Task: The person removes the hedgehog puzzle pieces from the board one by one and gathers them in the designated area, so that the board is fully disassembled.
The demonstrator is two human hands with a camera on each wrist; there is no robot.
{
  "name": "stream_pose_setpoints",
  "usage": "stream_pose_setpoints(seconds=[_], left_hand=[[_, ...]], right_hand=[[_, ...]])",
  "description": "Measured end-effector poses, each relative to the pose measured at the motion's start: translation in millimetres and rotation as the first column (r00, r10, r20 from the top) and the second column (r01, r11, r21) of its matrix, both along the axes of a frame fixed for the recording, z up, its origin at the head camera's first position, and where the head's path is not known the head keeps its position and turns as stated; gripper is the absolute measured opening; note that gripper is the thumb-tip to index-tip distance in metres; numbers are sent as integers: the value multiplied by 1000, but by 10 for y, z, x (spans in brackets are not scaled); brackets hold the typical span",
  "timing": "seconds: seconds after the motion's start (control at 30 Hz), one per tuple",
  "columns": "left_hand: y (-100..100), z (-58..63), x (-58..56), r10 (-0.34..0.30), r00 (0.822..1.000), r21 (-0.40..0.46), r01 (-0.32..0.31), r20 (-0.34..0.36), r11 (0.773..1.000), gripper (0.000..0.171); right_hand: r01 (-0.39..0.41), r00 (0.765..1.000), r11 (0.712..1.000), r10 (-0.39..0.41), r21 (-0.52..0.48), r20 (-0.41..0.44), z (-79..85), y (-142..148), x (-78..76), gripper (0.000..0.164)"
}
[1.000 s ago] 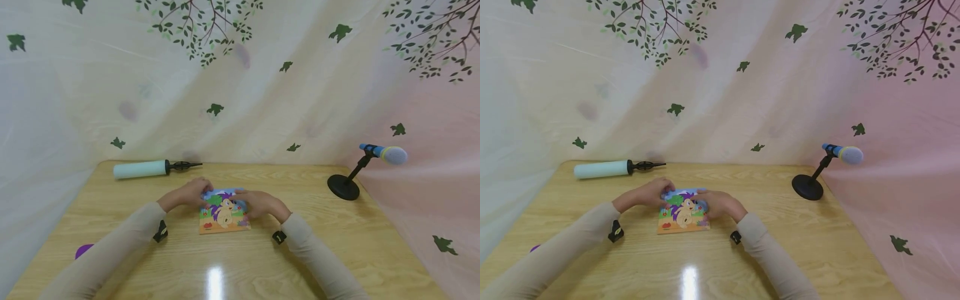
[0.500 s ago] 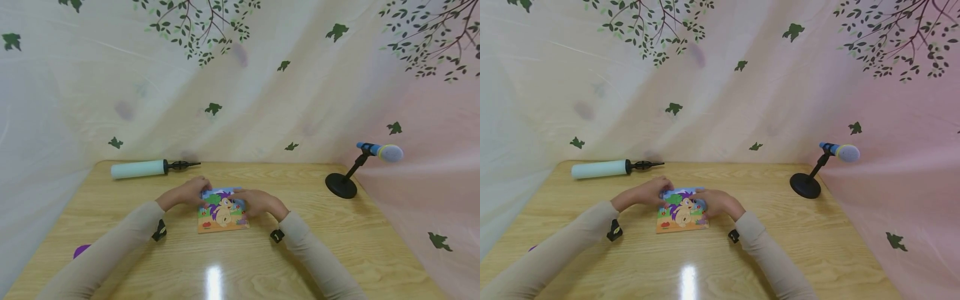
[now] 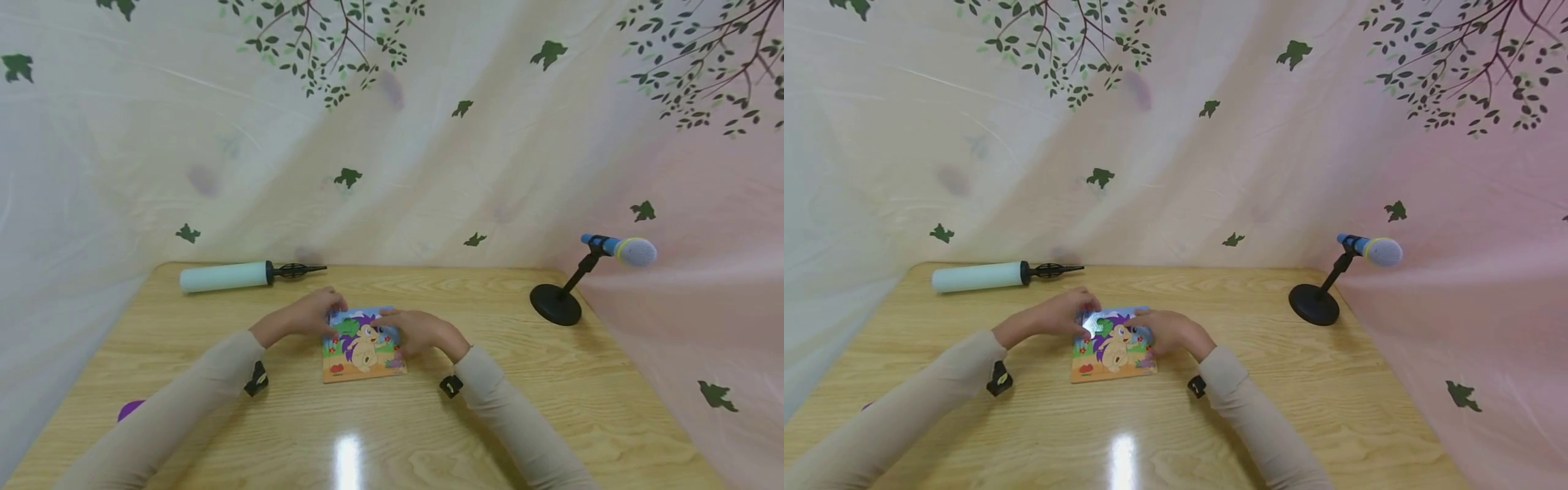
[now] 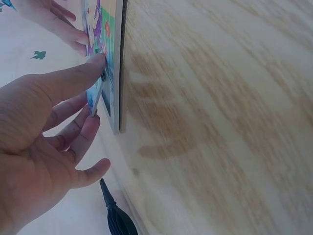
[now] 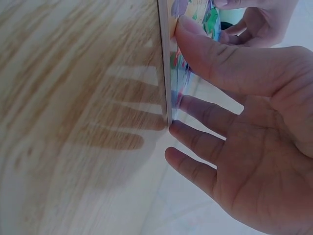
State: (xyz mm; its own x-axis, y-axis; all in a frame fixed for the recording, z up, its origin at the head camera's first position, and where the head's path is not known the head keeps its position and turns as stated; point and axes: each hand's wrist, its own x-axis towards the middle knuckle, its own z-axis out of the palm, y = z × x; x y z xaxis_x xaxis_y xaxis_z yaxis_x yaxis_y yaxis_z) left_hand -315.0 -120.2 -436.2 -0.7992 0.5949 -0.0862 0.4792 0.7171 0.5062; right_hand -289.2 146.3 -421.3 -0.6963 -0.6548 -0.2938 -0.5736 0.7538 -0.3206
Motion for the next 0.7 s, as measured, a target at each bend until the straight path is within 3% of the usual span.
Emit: stream_pose_setpoints(seconds=[0.2,0.37,0.7], left_hand=[[-29,11,11,-23,999,4,23,-36,1000,45],[-64,-15,12,-47,991,-41,42,-125,998,46],[-146,-31,114,-107,934,-71,88,-342,994,46]], right_hand=[[-4,1000,1000,4,-12,1,-2,-3,2,74],[-5,1000,1000,5,-14,5,-10,-5,1,74],[-4,1000,999,5,-37,21,-1,31,-4,73]])
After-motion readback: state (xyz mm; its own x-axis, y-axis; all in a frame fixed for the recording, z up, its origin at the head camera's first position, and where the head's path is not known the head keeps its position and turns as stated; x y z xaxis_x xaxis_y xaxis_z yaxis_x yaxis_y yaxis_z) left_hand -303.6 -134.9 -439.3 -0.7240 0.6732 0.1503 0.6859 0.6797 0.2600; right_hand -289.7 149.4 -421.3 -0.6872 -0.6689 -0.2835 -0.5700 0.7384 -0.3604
